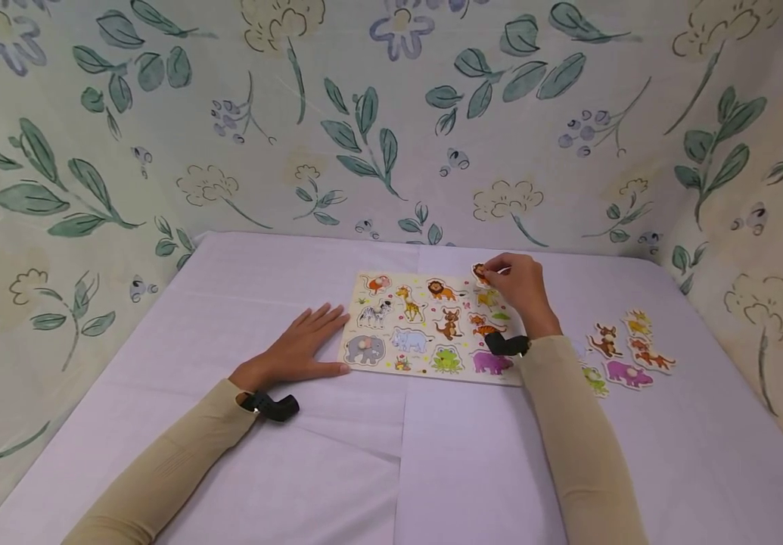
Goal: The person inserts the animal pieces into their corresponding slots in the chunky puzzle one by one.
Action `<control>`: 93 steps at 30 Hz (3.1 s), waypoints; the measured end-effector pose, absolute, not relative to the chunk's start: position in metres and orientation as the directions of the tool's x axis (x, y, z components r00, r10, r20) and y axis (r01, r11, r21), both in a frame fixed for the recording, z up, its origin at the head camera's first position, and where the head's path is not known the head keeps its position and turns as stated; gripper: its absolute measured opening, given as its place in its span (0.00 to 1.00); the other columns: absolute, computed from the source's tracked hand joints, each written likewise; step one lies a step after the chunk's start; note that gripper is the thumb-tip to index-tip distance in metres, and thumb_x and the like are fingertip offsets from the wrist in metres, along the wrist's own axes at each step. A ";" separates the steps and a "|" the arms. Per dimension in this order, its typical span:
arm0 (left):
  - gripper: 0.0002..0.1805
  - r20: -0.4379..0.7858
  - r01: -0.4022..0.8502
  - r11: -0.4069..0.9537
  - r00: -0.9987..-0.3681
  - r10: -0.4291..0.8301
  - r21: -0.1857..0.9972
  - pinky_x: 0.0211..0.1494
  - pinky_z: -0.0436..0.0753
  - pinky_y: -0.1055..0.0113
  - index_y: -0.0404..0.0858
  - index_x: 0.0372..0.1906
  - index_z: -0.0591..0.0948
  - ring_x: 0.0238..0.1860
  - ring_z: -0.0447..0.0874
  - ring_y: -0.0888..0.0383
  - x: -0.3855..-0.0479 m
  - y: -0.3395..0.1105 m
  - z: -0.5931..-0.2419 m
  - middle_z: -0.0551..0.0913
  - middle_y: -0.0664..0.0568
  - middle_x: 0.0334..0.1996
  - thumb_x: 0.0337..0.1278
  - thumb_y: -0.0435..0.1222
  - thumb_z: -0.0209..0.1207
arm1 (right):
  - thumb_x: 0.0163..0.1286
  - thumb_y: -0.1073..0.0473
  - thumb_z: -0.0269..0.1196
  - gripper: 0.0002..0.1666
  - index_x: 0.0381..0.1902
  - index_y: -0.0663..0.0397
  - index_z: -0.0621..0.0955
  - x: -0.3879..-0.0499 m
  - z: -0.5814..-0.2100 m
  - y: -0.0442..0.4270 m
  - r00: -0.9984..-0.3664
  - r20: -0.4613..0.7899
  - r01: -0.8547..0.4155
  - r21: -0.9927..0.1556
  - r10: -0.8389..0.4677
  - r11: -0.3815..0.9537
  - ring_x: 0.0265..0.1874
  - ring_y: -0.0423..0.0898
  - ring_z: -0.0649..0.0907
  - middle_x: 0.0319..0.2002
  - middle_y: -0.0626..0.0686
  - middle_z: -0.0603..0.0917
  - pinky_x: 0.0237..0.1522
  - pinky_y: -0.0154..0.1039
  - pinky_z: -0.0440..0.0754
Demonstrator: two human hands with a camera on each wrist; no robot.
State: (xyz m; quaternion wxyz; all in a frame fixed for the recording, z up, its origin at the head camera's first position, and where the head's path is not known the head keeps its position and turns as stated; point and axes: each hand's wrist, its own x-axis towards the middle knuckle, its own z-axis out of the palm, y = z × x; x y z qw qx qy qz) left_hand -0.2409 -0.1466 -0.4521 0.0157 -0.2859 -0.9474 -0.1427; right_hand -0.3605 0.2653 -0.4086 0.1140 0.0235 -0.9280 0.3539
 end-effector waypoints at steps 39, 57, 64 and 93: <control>0.55 0.095 0.532 0.809 -0.845 0.527 0.248 0.76 0.40 0.51 0.46 0.77 0.53 0.77 0.39 0.51 -0.240 -0.146 -0.451 0.49 0.52 0.76 0.50 0.73 0.48 | 0.65 0.44 0.65 0.15 0.38 0.48 0.85 -0.392 -0.432 0.235 -0.966 0.259 -0.193 -0.695 -0.010 0.693 0.29 0.46 0.83 0.34 0.51 0.86 0.22 0.31 0.76; 0.55 0.123 0.540 0.806 -0.841 0.527 0.240 0.76 0.41 0.49 0.46 0.77 0.54 0.77 0.40 0.50 -0.241 -0.147 -0.452 0.51 0.51 0.76 0.49 0.74 0.48 | 0.67 0.59 0.64 0.09 0.39 0.59 0.85 -0.342 -0.382 0.201 -0.975 0.211 -0.195 -0.691 -0.065 0.696 0.35 0.52 0.82 0.39 0.60 0.85 0.37 0.46 0.80; 0.55 0.112 0.540 0.806 -0.841 0.530 0.243 0.76 0.41 0.50 0.46 0.77 0.54 0.77 0.40 0.50 -0.241 -0.145 -0.451 0.50 0.52 0.76 0.50 0.74 0.47 | 0.68 0.59 0.64 0.08 0.39 0.57 0.85 -0.342 -0.389 0.199 -0.981 0.185 -0.176 -0.686 -0.064 0.706 0.34 0.51 0.81 0.38 0.58 0.85 0.37 0.45 0.78; 0.54 0.109 0.545 0.802 -0.837 0.536 0.244 0.76 0.41 0.50 0.46 0.77 0.54 0.77 0.40 0.50 -0.241 -0.145 -0.453 0.50 0.52 0.76 0.50 0.74 0.48 | 0.67 0.59 0.64 0.06 0.37 0.54 0.85 -0.343 -0.406 0.191 -0.984 0.152 -0.173 -0.680 -0.094 0.713 0.34 0.50 0.79 0.38 0.56 0.83 0.37 0.44 0.76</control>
